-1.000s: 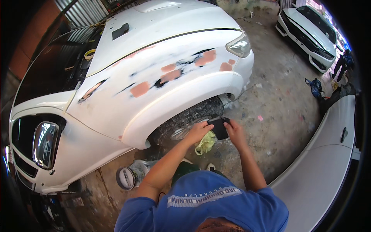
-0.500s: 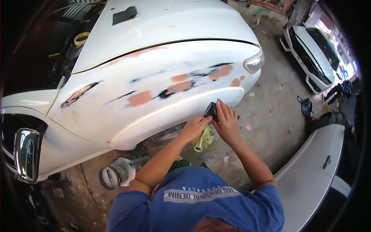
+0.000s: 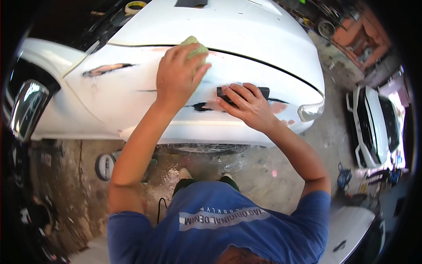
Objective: The person sands the fender and hood of a white vehicle using a sanding block, frequently dipping the block into a bucket of water and wiping the surface with a cloth.
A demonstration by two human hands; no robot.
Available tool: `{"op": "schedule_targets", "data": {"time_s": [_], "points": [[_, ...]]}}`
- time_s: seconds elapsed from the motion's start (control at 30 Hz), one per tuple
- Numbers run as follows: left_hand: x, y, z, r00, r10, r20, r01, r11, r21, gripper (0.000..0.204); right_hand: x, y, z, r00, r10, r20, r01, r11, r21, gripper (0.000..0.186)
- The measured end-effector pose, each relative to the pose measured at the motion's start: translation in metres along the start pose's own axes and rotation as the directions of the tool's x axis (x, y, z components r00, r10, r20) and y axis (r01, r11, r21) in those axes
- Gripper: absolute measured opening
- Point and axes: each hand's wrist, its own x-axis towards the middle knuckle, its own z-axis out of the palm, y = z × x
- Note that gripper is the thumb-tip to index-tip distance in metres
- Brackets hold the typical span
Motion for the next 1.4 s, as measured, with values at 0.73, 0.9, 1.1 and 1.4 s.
{"op": "schedule_targets", "data": {"time_s": [0.73,0.9,1.1,1.4], "points": [[0.051,0.077,0.041,0.922,-0.009,0.388,-0.077,0.976,0.204,0.022,0.02,0.042,0.007,0.903,-0.428,0.036,0.425,0.903,0.068,0.05],[0.037,0.043,0.026,0.943,-0.026,0.333,-0.063,0.966,0.252,0.021,-0.007,0.051,-0.007,0.924,-0.382,0.015,0.381,0.923,0.043,0.045],[0.01,-0.034,0.007,0.984,0.159,-0.086,-0.12,0.93,0.347,0.027,0.06,0.025,-0.007,0.893,-0.447,0.048,0.448,0.894,-0.013,0.039],[-0.004,-0.067,-0.011,0.989,0.065,-0.132,-0.039,0.981,0.192,0.058,0.002,0.05,-0.016,0.872,-0.42,0.252,0.436,0.9,-0.007,0.052]]}}
